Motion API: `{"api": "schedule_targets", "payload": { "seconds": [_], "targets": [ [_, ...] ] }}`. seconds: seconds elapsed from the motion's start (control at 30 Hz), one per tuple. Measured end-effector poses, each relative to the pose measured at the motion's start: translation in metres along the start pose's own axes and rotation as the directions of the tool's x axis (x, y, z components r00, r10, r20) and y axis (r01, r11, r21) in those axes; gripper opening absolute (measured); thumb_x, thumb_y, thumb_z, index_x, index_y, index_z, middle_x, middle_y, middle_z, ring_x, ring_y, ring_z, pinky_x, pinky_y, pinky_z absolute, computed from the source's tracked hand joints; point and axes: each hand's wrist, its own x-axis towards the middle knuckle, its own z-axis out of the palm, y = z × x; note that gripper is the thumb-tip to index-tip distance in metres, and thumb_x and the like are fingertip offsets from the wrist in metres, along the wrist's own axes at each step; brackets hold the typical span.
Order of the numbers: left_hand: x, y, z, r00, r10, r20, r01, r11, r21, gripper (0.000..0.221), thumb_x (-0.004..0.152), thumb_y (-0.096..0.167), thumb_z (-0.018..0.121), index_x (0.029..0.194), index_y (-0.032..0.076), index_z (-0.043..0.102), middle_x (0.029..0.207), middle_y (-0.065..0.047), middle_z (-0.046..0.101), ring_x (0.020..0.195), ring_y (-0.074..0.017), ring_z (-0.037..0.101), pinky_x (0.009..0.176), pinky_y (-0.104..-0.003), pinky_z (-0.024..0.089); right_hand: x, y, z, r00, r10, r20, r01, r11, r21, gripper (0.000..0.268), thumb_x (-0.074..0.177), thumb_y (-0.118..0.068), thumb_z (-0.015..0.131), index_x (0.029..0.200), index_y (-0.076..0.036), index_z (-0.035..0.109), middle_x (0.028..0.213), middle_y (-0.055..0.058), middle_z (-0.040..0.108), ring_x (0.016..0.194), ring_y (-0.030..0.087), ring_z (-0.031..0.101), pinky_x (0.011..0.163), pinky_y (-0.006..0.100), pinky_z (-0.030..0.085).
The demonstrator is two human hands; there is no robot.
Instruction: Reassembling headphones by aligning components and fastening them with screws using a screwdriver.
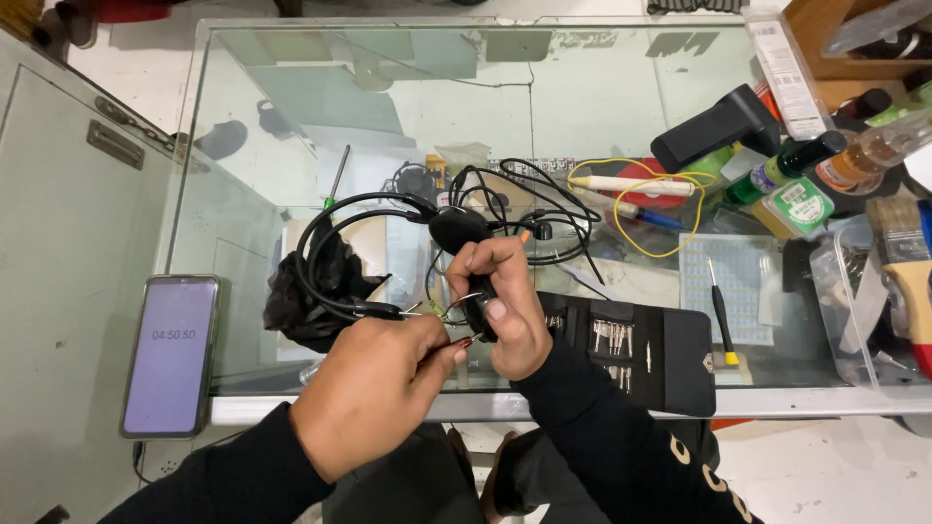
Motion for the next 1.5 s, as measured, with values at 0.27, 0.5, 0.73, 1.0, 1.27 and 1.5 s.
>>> {"api": "schedule_targets", "payload": {
  "seconds": [0.27, 0.5, 0.73, 1.0, 1.27, 1.5],
  "targets": [
    [0.006, 0.009, -0.01, 0.941, -0.215, 0.262, 0.277, 0.933, -0.229, 0.038, 0.103, 0.034, 0.053, 0.076, 0.016, 0.071, 0.051, 0.006, 0.072, 0.054, -0.0113, 0.068, 0.069, -0.028, 0.055, -0.002, 0.002, 0.0, 1.0, -0.006, 0.008, 0.006, 0.998, 0.056, 0.041, 0.104, -0.05, 0.04, 0.113, -0.011, 0.034, 0.088, 0.009, 0.044, 0.08, 0.018, 0.045, 0.074, 0.032, 0.042],
    [-0.001, 0.024, -0.016, 0.934, -0.298, 0.198, 0.321, 0.942, -0.099, 0.045, 0.088, 0.052, 0.067, 0.12, 0.021, 0.068, 0.075, -0.003, 0.07, 0.074, -0.0222, 0.069, 0.069, -0.036, 0.047, 0.0, 0.008, -0.001, 0.989, 0.073, -0.128, -0.051, 0.984, 0.17, 0.039, 0.099, -0.048, 0.045, 0.112, -0.012, 0.038, 0.087, 0.009, 0.049, 0.079, 0.017, 0.049, 0.076, 0.031, 0.043],
    [-0.046, 0.007, 0.012, 0.935, -0.343, -0.087, 0.286, 0.878, -0.385, 0.024, 0.093, 0.034, 0.065, 0.11, 0.02, 0.075, 0.066, 0.002, 0.072, 0.055, -0.0165, 0.058, 0.059, -0.032, 0.044, 0.007, 0.014, -0.015, 0.97, 0.172, -0.174, -0.07, 0.876, 0.478, 0.03, 0.089, -0.025, 0.055, 0.112, -0.008, 0.043, 0.094, 0.011, 0.049, 0.083, 0.025, 0.055, 0.081, 0.039, 0.048],
    [-0.048, 0.022, 0.052, 0.936, -0.249, -0.248, 0.124, 0.895, -0.429, 0.033, 0.097, 0.041, 0.054, 0.123, 0.025, 0.066, 0.067, 0.004, 0.066, 0.055, -0.0193, 0.064, 0.053, -0.038, 0.042, 0.004, 0.007, -0.024, 0.976, 0.211, 0.045, -0.164, 0.591, 0.789, 0.05, 0.081, -0.017, 0.063, 0.125, -0.007, 0.042, 0.099, 0.014, 0.045, 0.077, 0.025, 0.05, 0.066, 0.035, 0.045],
    [-0.033, 0.018, 0.067, 0.937, -0.244, -0.25, 0.073, 0.836, -0.544, 0.014, 0.093, 0.03, 0.064, 0.097, 0.018, 0.058, 0.057, 0.005, 0.052, 0.052, -0.0178, 0.056, 0.056, -0.037, 0.044, 0.002, 0.009, -0.03, 0.965, 0.15, 0.215, -0.262, 0.552, 0.792, 0.064, 0.082, -0.018, 0.064, 0.139, -0.008, 0.037, 0.101, 0.013, 0.045, 0.073, 0.024, 0.049, 0.065, 0.037, 0.043],
    [-0.035, -0.003, 0.079, 0.922, -0.272, -0.276, 0.034, 0.767, -0.64, 0.015, 0.092, 0.019, 0.058, 0.106, 0.014, 0.06, 0.071, -0.002, 0.06, 0.057, -0.0195, 0.052, 0.057, -0.036, 0.041, 0.005, 0.013, -0.025, 0.971, 0.211, 0.11, -0.223, 0.639, 0.737, 0.057, 0.079, -0.018, 0.065, 0.129, -0.009, 0.04, 0.097, 0.011, 0.044, 0.079, 0.024, 0.048, 0.068, 0.036, 0.042]
  ]
}}
